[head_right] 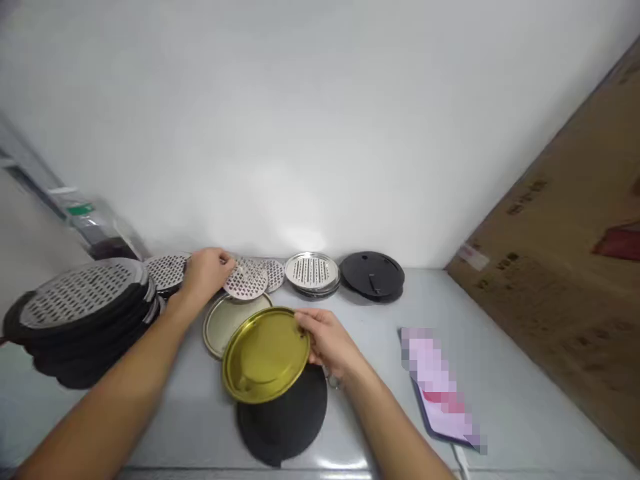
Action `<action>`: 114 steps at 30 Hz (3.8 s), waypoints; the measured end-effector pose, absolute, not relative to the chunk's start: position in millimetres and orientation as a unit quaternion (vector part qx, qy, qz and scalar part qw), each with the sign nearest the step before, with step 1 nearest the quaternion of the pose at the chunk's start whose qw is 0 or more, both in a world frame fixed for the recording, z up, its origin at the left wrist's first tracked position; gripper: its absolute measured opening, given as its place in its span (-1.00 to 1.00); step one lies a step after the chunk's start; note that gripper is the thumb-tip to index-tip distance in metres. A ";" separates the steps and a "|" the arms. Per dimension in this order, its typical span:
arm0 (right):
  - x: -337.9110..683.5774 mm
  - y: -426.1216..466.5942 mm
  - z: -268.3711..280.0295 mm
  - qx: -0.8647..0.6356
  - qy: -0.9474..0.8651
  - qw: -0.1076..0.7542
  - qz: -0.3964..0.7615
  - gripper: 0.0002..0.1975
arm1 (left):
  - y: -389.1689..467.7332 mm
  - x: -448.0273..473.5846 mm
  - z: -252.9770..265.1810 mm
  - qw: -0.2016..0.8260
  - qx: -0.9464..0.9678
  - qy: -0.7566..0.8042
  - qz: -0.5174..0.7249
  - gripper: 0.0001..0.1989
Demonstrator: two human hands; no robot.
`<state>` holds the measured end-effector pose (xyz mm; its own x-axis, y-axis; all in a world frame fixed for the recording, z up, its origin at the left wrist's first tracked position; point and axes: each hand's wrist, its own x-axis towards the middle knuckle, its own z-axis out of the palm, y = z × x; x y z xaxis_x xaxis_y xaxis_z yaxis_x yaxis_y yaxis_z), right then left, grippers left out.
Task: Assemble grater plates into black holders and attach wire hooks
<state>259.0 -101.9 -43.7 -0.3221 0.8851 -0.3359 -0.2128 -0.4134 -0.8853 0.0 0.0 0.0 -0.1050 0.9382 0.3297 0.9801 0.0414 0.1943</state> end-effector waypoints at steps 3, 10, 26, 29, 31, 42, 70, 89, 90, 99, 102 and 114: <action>242.5 -100.0 -45.1 -0.386 -0.386 0.373 0.750 -0.57 | 26.5 10.1 -3.0 0.047 -0.667 -0.720 -0.188 -0.76; 227.9 -98.1 -57.4 -0.347 -0.430 0.404 0.729 -0.18 | 59.6 8.6 -28.0 -0.035 -0.717 -0.669 -0.193 -0.81; 231.8 -121.8 -48.9 -0.439 -0.829 0.267 0.219 -0.52 | -65.6 -19.2 -47.0 0.011 -0.780 -0.577 -0.240 -0.78; 253.5 -118.8 -43.7 -0.490 -0.814 0.253 0.181 -0.61 | -77.1 -25.5 -47.7 0.034 -0.762 -0.612 -0.210 -0.76; 269.2 -114.7 -40.0 -0.502 -0.812 0.228 0.190 -0.64 | -78.6 -29.7 -45.4 0.006 -0.744 -0.640 -0.193 -0.72; 279.6 -106.0 -36.3 -0.472 -0.776 0.221 0.355 -0.85 | -77.5 -39.1 -36.0 0.009 -0.720 -0.658 -0.222 -0.72; 292.2 -109.5 -15.3 -0.385 -0.561 0.518 0.519 -0.68 | -119.0 63.0 79.1 -0.142 -0.873 -0.390 -0.255 -0.75; 292.1 -112.5 -16.5 -0.401 -0.602 0.450 0.524 -0.86 | -104.1 72.7 16.6 -0.463 -0.763 -0.407 -0.195 -0.74; 293.9 -112.4 -16.5 -0.405 -0.622 0.439 0.506 -0.86 | -106.0 74.0 11.5 -0.446 -0.763 -0.419 -0.208 -0.75; 299.2 -115.7 -13.5 -0.408 -0.746 0.335 0.406 -0.84 | -115.0 67.4 -7.7 -0.508 -0.739 -0.398 -0.192 -0.75; 299.1 -116.4 -11.3 -0.409 -0.744 0.324 0.417 -0.87 | -114.5 63.9 -3.4 -0.518 -0.730 -0.396 -0.206 -0.75; 294.8 -119.6 -11.5 -0.403 -0.741 0.331 0.423 -0.87 | -116.1 65.6 -7.6 -0.442 -0.754 -0.438 -0.211 -0.77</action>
